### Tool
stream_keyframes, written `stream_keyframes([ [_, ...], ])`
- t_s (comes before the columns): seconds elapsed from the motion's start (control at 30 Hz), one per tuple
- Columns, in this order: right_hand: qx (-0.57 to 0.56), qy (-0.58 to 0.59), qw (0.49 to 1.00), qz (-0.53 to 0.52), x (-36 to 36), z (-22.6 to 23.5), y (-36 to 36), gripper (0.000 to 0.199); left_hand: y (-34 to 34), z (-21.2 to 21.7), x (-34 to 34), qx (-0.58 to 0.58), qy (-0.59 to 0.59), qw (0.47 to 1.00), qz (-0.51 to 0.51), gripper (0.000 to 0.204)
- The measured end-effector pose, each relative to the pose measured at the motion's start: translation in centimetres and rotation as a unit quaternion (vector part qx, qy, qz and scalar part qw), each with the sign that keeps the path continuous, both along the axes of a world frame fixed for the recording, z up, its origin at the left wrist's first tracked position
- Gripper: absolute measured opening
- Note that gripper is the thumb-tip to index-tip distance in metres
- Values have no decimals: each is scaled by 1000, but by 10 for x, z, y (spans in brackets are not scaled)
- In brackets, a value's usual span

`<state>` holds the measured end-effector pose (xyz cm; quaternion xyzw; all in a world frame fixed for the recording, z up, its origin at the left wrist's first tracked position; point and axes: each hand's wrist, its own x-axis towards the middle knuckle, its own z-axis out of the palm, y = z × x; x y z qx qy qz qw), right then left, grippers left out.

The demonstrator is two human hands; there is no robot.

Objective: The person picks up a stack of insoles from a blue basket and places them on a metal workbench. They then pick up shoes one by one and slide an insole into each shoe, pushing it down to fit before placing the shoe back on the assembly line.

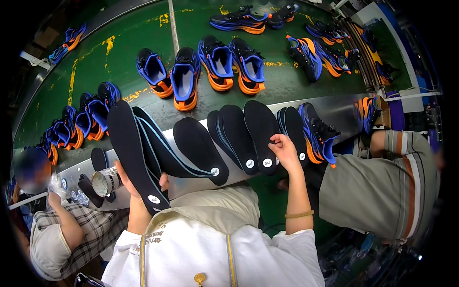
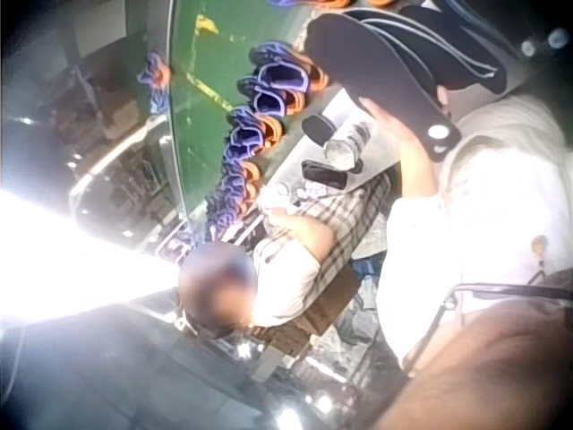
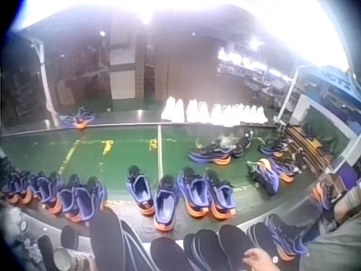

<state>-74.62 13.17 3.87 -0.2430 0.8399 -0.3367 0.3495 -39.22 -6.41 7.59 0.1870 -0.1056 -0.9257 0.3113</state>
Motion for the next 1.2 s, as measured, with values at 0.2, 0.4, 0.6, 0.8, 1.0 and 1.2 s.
stream_keyframes([
  [0.2, -37, 124, 989, 77, -14, -5, 9, 17, 1, 2, 1, 17, 73, 996, 45, 72],
  [0.4, -227, 256, 939, 17, 68, 96, -66, 23, 0, 17, -12, 17, 264, 961, -75, 75],
  [0.6, -419, 242, 826, 290, 164, 176, -127, 36, 4, 26, -12, -2, 217, 974, -68, 69],
  [0.8, -384, 305, 824, 284, 191, 195, -138, 35, 9, 7, -12, -50, 176, 982, 49, 69],
  [1.0, -353, 291, 842, 286, 196, 193, -138, 35, 19, -9, 3, 7, 53, 998, 40, 69],
  [1.2, -332, 205, 882, 264, 185, 136, -151, 28, 4, 38, -9, -43, -94, 993, 52, 63],
])
